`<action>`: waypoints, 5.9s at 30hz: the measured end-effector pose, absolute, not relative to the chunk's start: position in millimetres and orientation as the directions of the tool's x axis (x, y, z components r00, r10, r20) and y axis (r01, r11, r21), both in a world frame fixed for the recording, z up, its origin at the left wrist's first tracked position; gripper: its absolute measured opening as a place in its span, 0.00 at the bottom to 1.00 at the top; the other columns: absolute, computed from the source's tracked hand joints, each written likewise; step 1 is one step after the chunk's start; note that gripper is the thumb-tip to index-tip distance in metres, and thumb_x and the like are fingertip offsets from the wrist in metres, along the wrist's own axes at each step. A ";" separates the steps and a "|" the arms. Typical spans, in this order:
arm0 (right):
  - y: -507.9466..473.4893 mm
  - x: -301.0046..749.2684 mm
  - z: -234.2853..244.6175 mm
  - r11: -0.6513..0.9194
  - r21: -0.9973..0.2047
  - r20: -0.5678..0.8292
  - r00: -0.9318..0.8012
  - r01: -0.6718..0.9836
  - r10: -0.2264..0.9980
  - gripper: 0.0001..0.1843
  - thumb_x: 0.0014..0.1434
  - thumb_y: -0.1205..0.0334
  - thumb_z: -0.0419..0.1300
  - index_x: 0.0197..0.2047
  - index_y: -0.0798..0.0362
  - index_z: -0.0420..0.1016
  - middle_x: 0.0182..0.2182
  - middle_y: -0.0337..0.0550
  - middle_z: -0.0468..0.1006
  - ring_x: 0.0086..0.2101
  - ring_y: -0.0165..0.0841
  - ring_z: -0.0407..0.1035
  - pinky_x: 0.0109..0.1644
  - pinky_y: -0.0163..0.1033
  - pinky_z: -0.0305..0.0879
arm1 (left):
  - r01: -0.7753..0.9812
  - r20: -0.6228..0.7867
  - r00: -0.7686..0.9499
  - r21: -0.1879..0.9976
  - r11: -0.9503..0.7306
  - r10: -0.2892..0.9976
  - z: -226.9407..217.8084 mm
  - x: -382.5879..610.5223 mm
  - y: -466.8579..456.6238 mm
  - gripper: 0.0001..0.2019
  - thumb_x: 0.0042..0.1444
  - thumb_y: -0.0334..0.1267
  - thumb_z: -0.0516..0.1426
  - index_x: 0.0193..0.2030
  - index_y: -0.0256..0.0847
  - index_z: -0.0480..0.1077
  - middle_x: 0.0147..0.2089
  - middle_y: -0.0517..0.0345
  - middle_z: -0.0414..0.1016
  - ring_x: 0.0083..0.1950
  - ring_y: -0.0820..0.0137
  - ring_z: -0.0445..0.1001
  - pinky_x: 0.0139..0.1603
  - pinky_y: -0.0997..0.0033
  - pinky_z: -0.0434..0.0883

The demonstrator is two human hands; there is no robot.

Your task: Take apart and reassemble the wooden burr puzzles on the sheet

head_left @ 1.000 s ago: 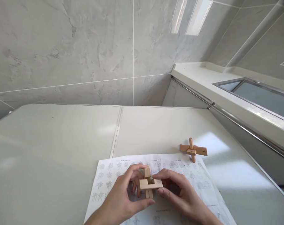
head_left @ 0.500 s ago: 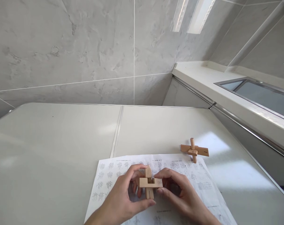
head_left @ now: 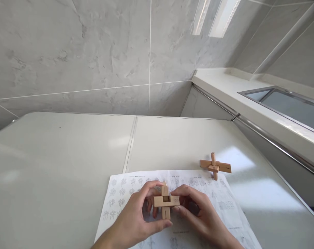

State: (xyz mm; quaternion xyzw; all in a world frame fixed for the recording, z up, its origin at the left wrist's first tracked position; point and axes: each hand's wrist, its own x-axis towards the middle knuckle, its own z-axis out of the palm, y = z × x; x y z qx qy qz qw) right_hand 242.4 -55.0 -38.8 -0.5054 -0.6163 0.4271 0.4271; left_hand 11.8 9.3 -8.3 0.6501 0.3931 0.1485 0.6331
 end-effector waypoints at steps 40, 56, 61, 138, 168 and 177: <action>-55.5 239.3 -43.0 0.335 -0.807 0.325 -0.107 0.486 0.940 0.11 0.73 0.67 0.58 0.55 0.44 0.74 0.39 0.40 0.81 0.28 0.31 0.74 0.29 0.34 0.71 | 0.314 -0.298 0.677 0.944 0.102 0.673 -5.0 11.6 11.8 0.32 0.54 0.50 0.74 0.62 0.55 0.68 0.39 0.64 0.73 0.37 0.68 0.68 0.42 0.66 0.68; -54.5 237.7 -44.5 0.331 -0.717 0.277 -0.184 0.613 0.943 0.13 0.69 0.64 0.63 0.56 0.44 0.74 0.44 0.43 0.79 0.37 0.37 0.77 0.38 0.41 0.75 | 0.205 -0.327 0.553 0.945 0.256 0.766 -6.8 9.3 15.1 0.36 0.53 0.52 0.74 0.64 0.50 0.65 0.35 0.64 0.70 0.38 0.67 0.70 0.44 0.67 0.67; -54.9 237.0 -44.6 0.380 -0.668 0.280 -0.257 0.639 0.925 0.20 0.67 0.66 0.66 0.60 0.44 0.75 0.47 0.45 0.78 0.41 0.40 0.77 0.42 0.44 0.77 | 0.120 -0.322 0.453 0.946 0.301 0.832 -8.2 11.6 12.4 0.37 0.52 0.54 0.74 0.64 0.52 0.65 0.38 0.62 0.73 0.39 0.67 0.70 0.43 0.68 0.66; -65.6 229.5 -34.6 0.425 -0.731 0.397 -0.173 0.535 0.901 0.11 0.73 0.68 0.54 0.53 0.44 0.66 0.29 0.33 0.82 0.22 0.30 0.75 0.29 0.33 0.69 | 0.341 -0.053 0.673 0.908 -0.245 0.738 -15.7 13.3 8.5 0.29 0.55 0.54 0.73 0.61 0.59 0.70 0.55 0.59 0.72 0.35 0.71 0.67 0.39 0.68 0.71; -62.1 236.0 -23.8 0.035 -0.951 -0.046 -0.251 0.308 0.967 0.20 0.79 0.46 0.48 0.39 0.49 0.67 0.28 0.34 0.67 0.28 0.32 0.60 0.34 0.38 0.55 | 0.234 -0.199 0.721 0.972 0.037 0.664 -6.9 9.3 10.1 0.30 0.55 0.41 0.73 0.62 0.61 0.68 0.50 0.62 0.71 0.36 0.73 0.64 0.35 0.72 0.66; -60.2 235.1 -22.0 -0.002 -0.954 -0.078 -0.243 0.301 0.967 0.24 0.79 0.43 0.47 0.35 0.49 0.63 0.27 0.34 0.65 0.28 0.31 0.58 0.34 0.38 0.52 | 0.220 -0.159 0.735 0.976 -0.009 0.659 -11.2 8.8 6.4 0.29 0.60 0.33 0.68 0.64 0.64 0.67 0.58 0.59 0.70 0.36 0.73 0.67 0.36 0.70 0.67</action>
